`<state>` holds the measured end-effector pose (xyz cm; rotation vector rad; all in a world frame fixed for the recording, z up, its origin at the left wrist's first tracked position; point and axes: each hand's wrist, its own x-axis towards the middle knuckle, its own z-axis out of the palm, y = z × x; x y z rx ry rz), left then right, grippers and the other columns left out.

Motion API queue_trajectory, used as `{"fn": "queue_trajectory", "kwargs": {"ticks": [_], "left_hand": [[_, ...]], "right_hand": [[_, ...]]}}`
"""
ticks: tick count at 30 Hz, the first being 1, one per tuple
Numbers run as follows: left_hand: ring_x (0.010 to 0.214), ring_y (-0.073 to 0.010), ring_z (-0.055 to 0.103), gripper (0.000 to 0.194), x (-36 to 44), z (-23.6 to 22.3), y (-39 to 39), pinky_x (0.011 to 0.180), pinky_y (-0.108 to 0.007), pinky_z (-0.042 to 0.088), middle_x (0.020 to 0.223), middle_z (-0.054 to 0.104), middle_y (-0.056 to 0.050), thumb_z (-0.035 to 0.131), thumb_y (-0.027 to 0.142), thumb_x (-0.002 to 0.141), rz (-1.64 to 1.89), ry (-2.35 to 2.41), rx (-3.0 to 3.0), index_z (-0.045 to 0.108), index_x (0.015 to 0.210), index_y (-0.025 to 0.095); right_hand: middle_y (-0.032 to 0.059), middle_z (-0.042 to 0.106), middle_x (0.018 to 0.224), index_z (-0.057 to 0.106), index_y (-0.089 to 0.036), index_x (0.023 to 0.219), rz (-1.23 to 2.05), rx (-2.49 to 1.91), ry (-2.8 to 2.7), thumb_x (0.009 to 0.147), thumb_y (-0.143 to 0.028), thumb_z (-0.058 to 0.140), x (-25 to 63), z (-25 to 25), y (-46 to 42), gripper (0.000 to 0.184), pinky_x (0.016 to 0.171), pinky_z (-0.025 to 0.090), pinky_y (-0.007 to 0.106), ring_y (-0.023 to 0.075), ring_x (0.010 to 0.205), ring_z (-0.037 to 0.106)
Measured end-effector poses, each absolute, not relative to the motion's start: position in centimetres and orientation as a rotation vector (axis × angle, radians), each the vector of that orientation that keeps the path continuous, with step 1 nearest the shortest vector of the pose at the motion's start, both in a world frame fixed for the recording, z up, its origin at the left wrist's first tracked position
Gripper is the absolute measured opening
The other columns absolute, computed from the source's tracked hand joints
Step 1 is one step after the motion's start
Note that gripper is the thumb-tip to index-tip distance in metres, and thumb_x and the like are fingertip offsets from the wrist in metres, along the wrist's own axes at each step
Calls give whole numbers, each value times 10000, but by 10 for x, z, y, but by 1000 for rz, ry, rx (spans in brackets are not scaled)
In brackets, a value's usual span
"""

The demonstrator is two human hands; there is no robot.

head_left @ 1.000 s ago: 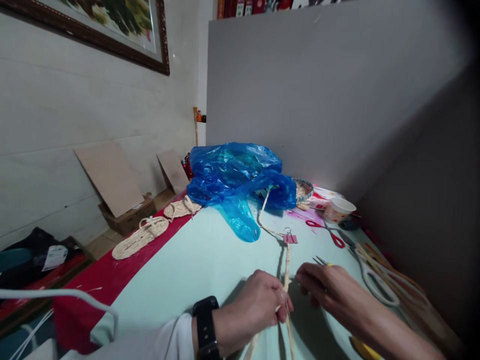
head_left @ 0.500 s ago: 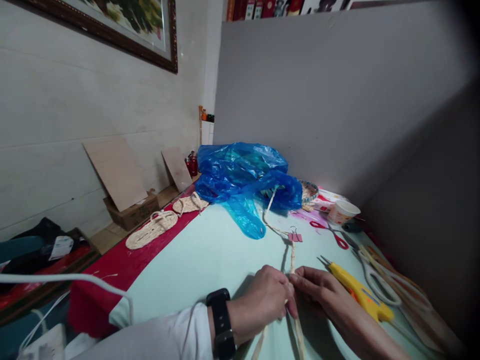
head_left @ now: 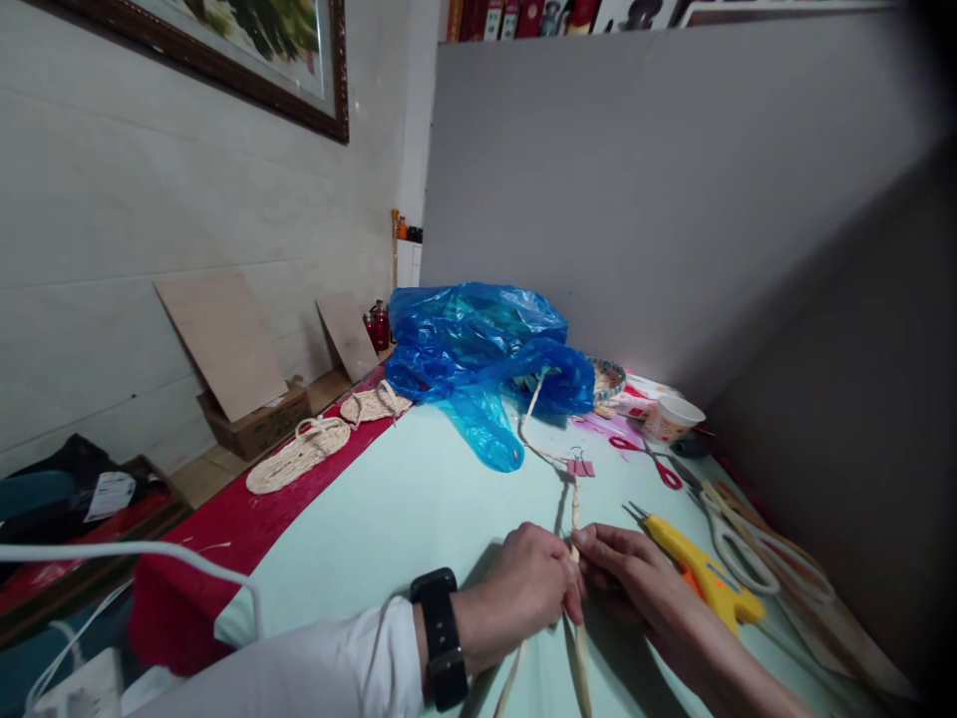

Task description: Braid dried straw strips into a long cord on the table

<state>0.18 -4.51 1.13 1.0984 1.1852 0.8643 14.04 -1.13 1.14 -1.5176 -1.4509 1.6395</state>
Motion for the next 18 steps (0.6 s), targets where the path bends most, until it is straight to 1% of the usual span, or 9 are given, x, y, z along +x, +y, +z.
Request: {"fn": "queue_trajectory", "kwargs": {"ticks": [3, 7, 10, 12, 16, 18], "left_hand": [[447, -113, 405, 195, 1, 9, -45, 478, -271, 273, 439, 485, 3, 423, 178, 622, 848, 1195, 1105, 516, 451, 182], [468, -114, 406, 214, -1, 4, -45, 479, -269, 264, 465, 501, -2, 441, 231, 666, 843, 1204, 1132, 519, 473, 181], [457, -113, 400, 215, 0, -2, -44, 472, -267, 252, 456, 499, 0, 439, 233, 671, 832, 1206, 1155, 530, 483, 180], [448, -112, 406, 204, 2, -6, -42, 473, -263, 263, 450, 503, 4, 427, 215, 664, 829, 1203, 1171, 543, 500, 178], [439, -112, 422, 190, 5, -8, -39, 482, -256, 303, 451, 520, 11, 408, 181, 639, 832, 1208, 1192, 544, 506, 178], [433, -112, 426, 202, 6, -6, -38, 483, -254, 316, 441, 507, 17, 403, 179, 644, 839, 1218, 1196, 536, 492, 179]], "right_hand": [[-64, 332, 505, 416, -199, 601, 1508, -1523, -1532, 705, -484, 577, 139, 6, -8, 343, 463, 167, 238, 85, 455, 258], [-29, 374, 536, 399, -198, 571, 1141, -1546, -1891, 758, -391, 499, 139, 12, -4, 287, 520, 233, 262, 125, 537, 327], [-18, 395, 563, 374, -194, 560, 912, -1538, -2148, 793, -324, 457, 143, 24, -2, 280, 566, 247, 274, 141, 585, 352], [-19, 387, 570, 361, -194, 567, 897, -1534, -2220, 811, -317, 433, 146, 31, -1, 283, 570, 243, 276, 143, 591, 347], [-24, 350, 585, 353, -194, 579, 1028, -1523, -2280, 818, -353, 430, 151, 37, 7, 297, 562, 243, 266, 135, 590, 334], [-27, 360, 581, 361, -192, 579, 1090, -1492, -2307, 813, -353, 439, 152, 38, 12, 294, 555, 246, 262, 127, 576, 338]]}}
